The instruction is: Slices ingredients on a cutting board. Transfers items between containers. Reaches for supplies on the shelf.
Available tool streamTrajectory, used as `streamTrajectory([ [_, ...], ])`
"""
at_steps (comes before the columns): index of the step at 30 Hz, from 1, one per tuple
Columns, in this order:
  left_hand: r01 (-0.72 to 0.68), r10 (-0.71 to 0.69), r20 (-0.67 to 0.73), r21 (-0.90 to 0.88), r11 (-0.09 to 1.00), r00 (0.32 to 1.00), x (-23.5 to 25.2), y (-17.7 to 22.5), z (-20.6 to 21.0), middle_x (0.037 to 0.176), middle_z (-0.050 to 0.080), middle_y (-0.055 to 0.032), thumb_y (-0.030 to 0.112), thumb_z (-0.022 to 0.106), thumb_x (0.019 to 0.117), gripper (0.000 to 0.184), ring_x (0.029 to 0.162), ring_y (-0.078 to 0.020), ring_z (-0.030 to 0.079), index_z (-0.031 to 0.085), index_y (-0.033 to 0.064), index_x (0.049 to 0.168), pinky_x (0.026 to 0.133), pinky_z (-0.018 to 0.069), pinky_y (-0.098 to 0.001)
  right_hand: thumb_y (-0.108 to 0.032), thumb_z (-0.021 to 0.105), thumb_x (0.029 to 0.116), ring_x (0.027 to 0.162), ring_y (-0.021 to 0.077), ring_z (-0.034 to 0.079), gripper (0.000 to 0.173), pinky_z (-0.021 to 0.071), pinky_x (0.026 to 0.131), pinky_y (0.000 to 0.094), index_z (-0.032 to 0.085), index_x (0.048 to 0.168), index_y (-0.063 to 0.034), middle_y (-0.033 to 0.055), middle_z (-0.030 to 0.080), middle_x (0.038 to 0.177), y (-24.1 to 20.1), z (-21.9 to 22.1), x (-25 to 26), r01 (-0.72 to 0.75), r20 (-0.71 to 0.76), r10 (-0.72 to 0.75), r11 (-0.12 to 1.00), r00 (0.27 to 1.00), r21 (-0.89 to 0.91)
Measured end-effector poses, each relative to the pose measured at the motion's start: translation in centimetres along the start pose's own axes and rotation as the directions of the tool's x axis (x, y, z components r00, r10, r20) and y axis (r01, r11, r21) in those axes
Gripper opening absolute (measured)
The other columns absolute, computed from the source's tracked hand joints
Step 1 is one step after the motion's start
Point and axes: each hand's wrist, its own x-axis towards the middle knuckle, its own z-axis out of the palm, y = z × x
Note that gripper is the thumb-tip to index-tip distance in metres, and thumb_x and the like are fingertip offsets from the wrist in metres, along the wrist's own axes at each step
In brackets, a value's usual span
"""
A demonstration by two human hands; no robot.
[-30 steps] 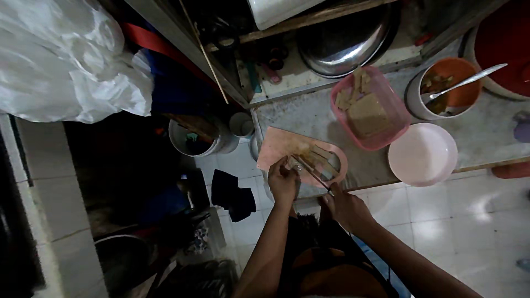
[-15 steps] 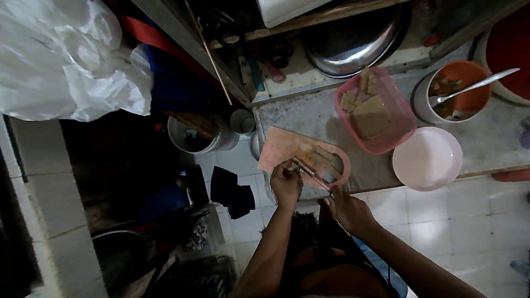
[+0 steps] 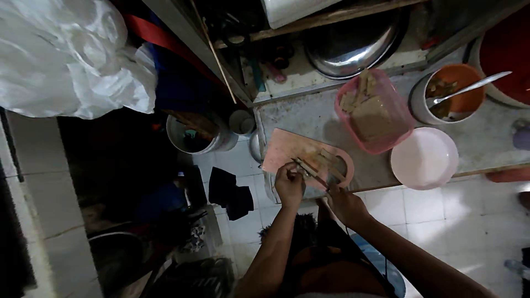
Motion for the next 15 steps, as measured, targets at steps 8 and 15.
streamTrajectory([
  [8,0.000,0.000,0.012,-0.047,0.999,1.000,0.2,-0.3,0.0,0.113,0.067,-0.0118,0.001,0.073,0.0911,0.028,0.077,-0.0139,0.067,0.067,0.0019,0.118,0.072,0.0592,-0.0310,-0.030,0.034,0.1127,0.065,0.0232,0.058,0.040,0.0520,0.060,0.0385,0.049,0.138,-0.0027,0.0118,0.056,0.083,4.1,-1.1,-0.5,0.006,0.203,-0.111,0.888,0.973,0.459],
  [15,-0.003,0.010,0.072,-0.091,0.996,0.997,-0.1,-0.7,-0.5,0.117,0.066,-0.0150,0.005,0.063,0.0985,0.032,0.088,-0.0171,0.068,0.061,-0.0003,0.130,0.081,0.0588,-0.0349,-0.035,0.043,0.1101,0.054,0.0115,0.049,0.037,0.0461,0.050,0.0289,0.054,0.132,-0.0070,0.0024,0.051,0.075,3.8,-3.3,-0.9,0.056,0.166,-0.219,0.748,0.962,0.661],
])
